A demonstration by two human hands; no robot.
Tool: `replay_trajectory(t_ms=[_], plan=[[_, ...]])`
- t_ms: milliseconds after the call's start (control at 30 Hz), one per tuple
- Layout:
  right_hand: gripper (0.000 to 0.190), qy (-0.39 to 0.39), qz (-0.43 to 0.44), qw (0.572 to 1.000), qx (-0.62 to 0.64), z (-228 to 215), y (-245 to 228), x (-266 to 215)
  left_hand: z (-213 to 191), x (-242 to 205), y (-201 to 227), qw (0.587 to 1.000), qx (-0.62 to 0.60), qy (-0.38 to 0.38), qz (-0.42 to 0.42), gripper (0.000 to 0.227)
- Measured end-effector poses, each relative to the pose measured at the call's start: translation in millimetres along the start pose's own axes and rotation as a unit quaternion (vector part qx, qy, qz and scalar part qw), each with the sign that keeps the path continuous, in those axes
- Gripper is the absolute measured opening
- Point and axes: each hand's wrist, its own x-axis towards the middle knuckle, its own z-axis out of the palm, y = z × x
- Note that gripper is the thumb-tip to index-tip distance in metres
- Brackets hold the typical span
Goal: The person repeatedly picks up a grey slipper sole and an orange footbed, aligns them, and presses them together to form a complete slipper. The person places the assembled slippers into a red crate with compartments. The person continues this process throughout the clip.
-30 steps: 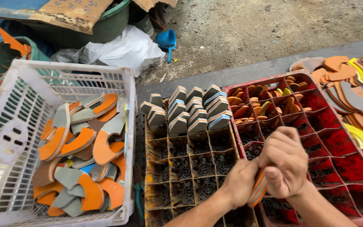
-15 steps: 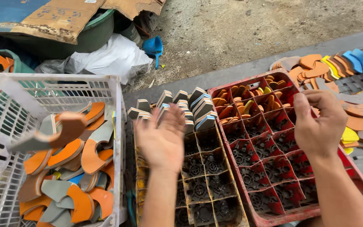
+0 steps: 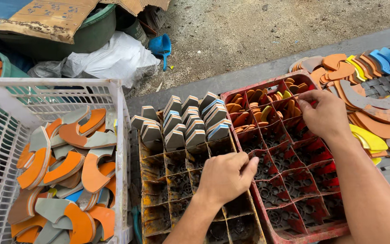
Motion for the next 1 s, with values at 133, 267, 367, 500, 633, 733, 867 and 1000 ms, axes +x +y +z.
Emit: replay_trajectory(t_ms=[133, 267, 367, 500, 633, 733, 867, 1000], plan=[[0.025, 0.018, -0.06, 0.997, -0.035, 3, 0, -4, -3, 5, -15, 0.995, 0.082, -0.002, -0.065, 0.036], [0.027, 0.028, -0.059, 0.993, -0.095, 7, -11, -8, -11, 7, -24, 0.981, 0.148, 0.016, -0.126, 0.036], [0.033, 0.023, -0.043, 0.992, -0.115, 9, -14, -9, -18, 7, -28, 0.959, 0.189, -0.012, -0.211, 0.035], [0.038, 0.033, -0.065, 0.991, -0.114, 11, -9, -9, -26, 8, -32, 0.955, 0.181, 0.021, -0.236, 0.031], [0.035, 0.05, -0.094, 0.986, -0.128, 13, -5, -10, -42, 10, -40, 0.931, 0.202, 0.005, -0.304, 0.029], [0.036, 0.048, -0.083, 0.987, -0.132, 13, -2, -9, -62, 7, -50, 0.906, 0.229, 0.001, -0.355, 0.026], [0.037, 0.034, -0.059, 0.988, -0.141, 15, 1, -6, -79, 3, -62, 0.872, 0.265, 0.017, -0.41, 0.036], [0.037, 0.039, -0.064, 0.985, -0.153, 15, 8, -3, -90, 1, -73, 0.862, 0.26, 0.053, -0.432, 0.046]])
